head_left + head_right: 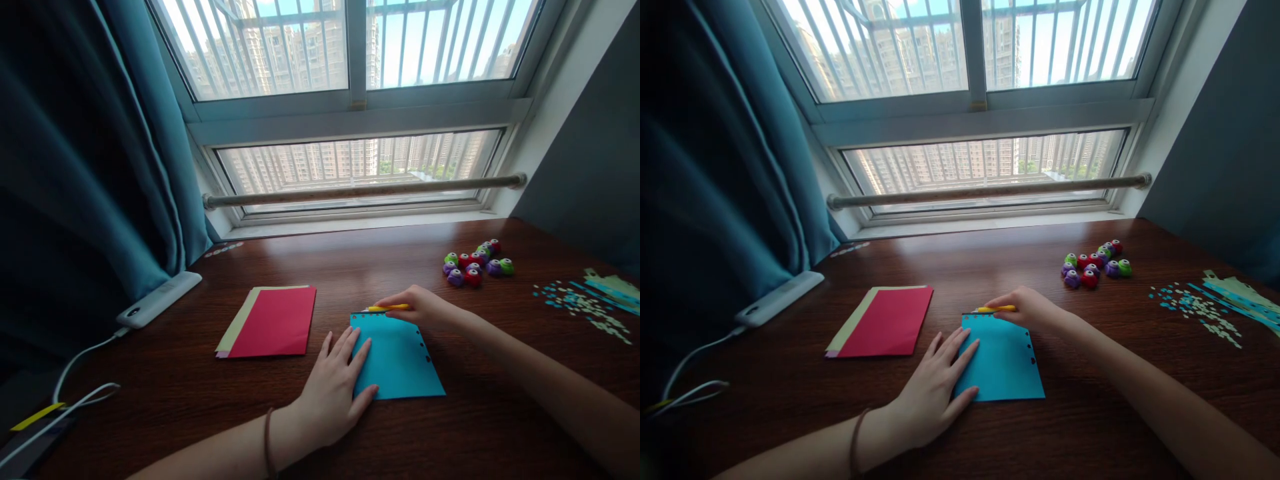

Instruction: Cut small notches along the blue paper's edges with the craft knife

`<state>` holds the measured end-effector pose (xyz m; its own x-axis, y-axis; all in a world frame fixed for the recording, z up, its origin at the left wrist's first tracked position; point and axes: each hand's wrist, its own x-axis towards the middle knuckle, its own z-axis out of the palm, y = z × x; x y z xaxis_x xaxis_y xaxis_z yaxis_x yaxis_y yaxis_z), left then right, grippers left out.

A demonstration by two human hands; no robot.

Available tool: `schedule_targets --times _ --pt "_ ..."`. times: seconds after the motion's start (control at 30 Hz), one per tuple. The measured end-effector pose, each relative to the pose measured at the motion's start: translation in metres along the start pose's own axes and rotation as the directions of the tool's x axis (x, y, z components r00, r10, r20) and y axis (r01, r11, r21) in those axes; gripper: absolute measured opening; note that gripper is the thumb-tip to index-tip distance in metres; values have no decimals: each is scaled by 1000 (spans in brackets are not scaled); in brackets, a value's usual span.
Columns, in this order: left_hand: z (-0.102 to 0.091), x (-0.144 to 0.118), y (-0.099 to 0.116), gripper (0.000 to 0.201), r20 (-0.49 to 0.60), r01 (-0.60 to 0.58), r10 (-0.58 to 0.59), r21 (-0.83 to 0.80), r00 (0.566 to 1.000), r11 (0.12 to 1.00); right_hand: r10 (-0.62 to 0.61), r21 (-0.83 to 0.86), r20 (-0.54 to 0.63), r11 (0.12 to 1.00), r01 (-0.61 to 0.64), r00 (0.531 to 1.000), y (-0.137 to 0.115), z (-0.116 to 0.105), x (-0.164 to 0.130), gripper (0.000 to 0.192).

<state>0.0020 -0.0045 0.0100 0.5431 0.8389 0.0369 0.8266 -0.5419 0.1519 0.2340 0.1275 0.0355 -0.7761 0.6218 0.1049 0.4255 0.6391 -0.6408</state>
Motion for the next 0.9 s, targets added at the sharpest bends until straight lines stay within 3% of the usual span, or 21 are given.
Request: schedule_targets --times 0.17,0.37,0.9 --pt "-2 0 1 63 14 8 -8 -6 1000 1000 16 6 19 1000 -16 1000 0 5 0 33" --pt "-5 1 2 64 58 17 -18 6 998 1000 58 -128 30 990 -53 998 3 13 0 31" --pt "-5 0 2 64 48 11 -12 6 999 1000 81 -204 22 976 -75 996 2 15 -2 31"
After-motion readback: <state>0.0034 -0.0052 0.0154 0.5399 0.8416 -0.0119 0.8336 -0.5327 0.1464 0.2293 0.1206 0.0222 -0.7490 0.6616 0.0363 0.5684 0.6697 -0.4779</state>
